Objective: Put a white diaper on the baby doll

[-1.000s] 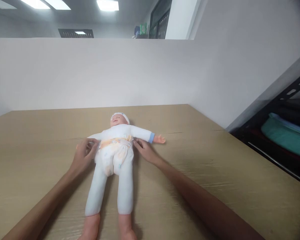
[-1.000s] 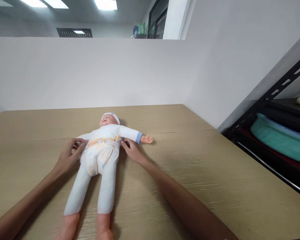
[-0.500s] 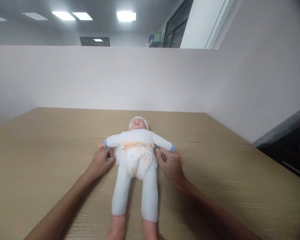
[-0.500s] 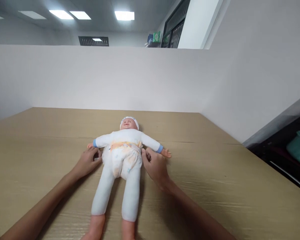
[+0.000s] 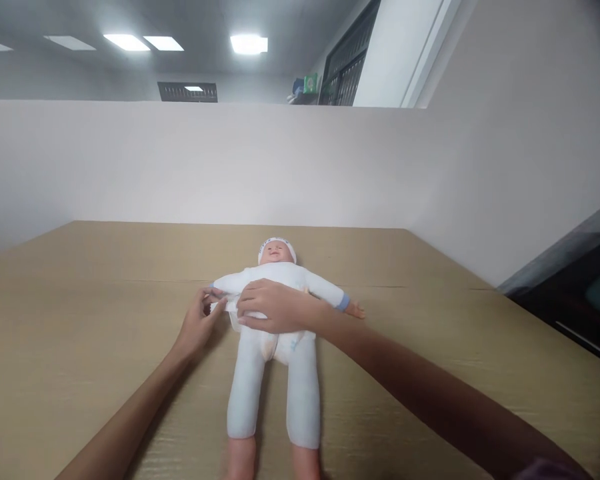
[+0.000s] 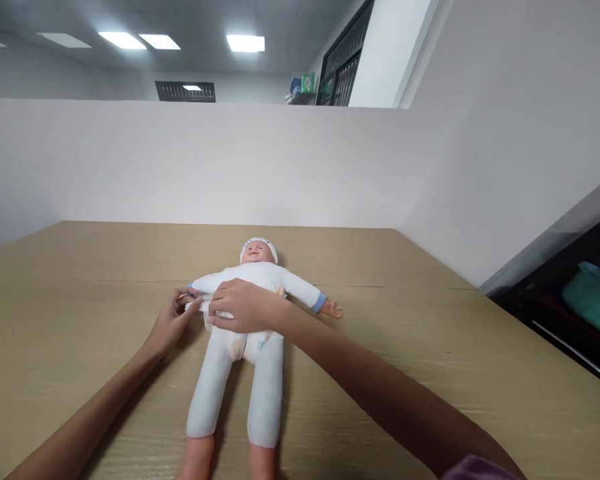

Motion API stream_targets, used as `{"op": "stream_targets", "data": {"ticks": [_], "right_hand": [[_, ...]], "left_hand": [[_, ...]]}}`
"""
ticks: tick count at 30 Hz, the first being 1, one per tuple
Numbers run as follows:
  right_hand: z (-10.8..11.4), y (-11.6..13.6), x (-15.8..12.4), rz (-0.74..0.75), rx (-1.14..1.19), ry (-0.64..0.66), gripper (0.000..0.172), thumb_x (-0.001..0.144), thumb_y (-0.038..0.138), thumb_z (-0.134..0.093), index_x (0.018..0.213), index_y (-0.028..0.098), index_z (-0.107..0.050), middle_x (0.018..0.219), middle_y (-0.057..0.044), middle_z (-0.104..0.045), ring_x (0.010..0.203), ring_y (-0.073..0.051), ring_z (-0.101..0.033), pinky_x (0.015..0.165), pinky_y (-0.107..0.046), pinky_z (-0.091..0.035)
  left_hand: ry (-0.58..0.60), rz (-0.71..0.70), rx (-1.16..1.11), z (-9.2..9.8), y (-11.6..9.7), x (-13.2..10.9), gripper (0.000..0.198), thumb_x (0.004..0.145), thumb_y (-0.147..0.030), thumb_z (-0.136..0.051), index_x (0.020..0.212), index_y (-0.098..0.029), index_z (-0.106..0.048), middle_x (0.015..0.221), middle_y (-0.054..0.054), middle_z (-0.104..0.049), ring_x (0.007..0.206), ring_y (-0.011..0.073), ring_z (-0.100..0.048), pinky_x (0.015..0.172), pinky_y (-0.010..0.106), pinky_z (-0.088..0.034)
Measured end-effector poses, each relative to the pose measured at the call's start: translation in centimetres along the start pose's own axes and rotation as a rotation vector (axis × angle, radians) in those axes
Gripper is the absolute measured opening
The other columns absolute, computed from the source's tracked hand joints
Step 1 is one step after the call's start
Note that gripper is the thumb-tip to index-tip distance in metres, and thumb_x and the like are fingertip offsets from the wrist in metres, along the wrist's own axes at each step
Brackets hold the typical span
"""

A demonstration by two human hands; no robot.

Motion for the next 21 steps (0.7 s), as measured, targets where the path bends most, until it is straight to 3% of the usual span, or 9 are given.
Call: {"op": "stream_targets", "data": {"ticks": [5, 12, 15, 18, 21], "right_hand": [[-1.5, -3.0, 1.1, -0.102, -0.042, 0.075, 0.027, 0.099, 0.031, -0.072, 0.075, 0.029, -0.083, 0.081, -0.003, -0.081, 0.087, -0.025, -0.067, 0.095, -0.041, -0.054], [-3.4, -3.4, 2.4, -0.155, -0.092, 0.162, 0.023, 0.093, 0.03, -0.078, 0.07, 0.025, -0.084, 0.069, -0.004, -0.077, 0.092, -0.028, -0.07, 0.104, -0.045, -0.051], [-2.4, -2.5, 1.8, -0.219, -0.14, 0.111, 0.018, 0.098, 0.035, -0.08, 0.092, 0.021, -0.089, 0.088, -0.009, -0.084, 0.104, -0.032, -0.073, 0.112, -0.05, -0.05], [-0.3, -1.2, 0.0, -0.344, -0.161, -0.073, 0.038, 0.101, 0.049, -0.082, 0.123, 0.018, -0.083, 0.123, -0.014, -0.084, 0.125, -0.036, -0.071, 0.119, -0.052, -0.048], [0.7, -0.3, -2.4, -0.452, -0.092, -0.223, 0.048, 0.097, 0.056, -0.087, 0.13, 0.023, -0.076, 0.137, -0.011, -0.08, 0.135, -0.035, -0.068, 0.119, -0.053, -0.05]], "left_hand": [[-0.02, -0.012, -0.064, 0.0, -0.2, -0.3, 0.043, 0.104, -0.061, -0.074, 0.127, -0.027, -0.06, 0.086, -0.003, -0.063, 0.085, 0.0208, -0.063, 0.08, 0.033, -0.044], [0.004, -0.059, -0.193, -1.9, -0.9, -0.9, 0.041, 0.103, -0.057, -0.078, 0.125, -0.025, -0.064, 0.088, -0.003, -0.064, 0.087, 0.0188, -0.063, 0.086, 0.033, -0.049], [0.0, -0.064, -0.227, -2.5, -1.3, -0.9, 0.039, 0.104, -0.056, -0.078, 0.123, -0.025, -0.064, 0.085, -0.004, -0.063, 0.08, 0.0173, -0.063, 0.084, 0.033, -0.05], [-0.007, -0.07, -0.249, -2.5, -1.7, -0.7, 0.037, 0.104, -0.055, -0.078, 0.121, -0.024, -0.064, 0.083, -0.004, -0.061, 0.077, 0.0164, -0.062, 0.083, 0.032, -0.051], [-0.001, -0.067, -0.284, -2.9, -2.5, -0.4, 0.037, 0.103, -0.055, -0.079, 0.12, -0.025, -0.065, 0.081, -0.005, -0.058, 0.076, 0.0158, -0.062, 0.078, 0.03, -0.051]]}}
Point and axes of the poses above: each hand's wrist, its own x-axis towards the middle knuckle, its own z-axis out of the back of the hand, y = z × x, the point moved 4 cm from there along x, towards the middle knuckle
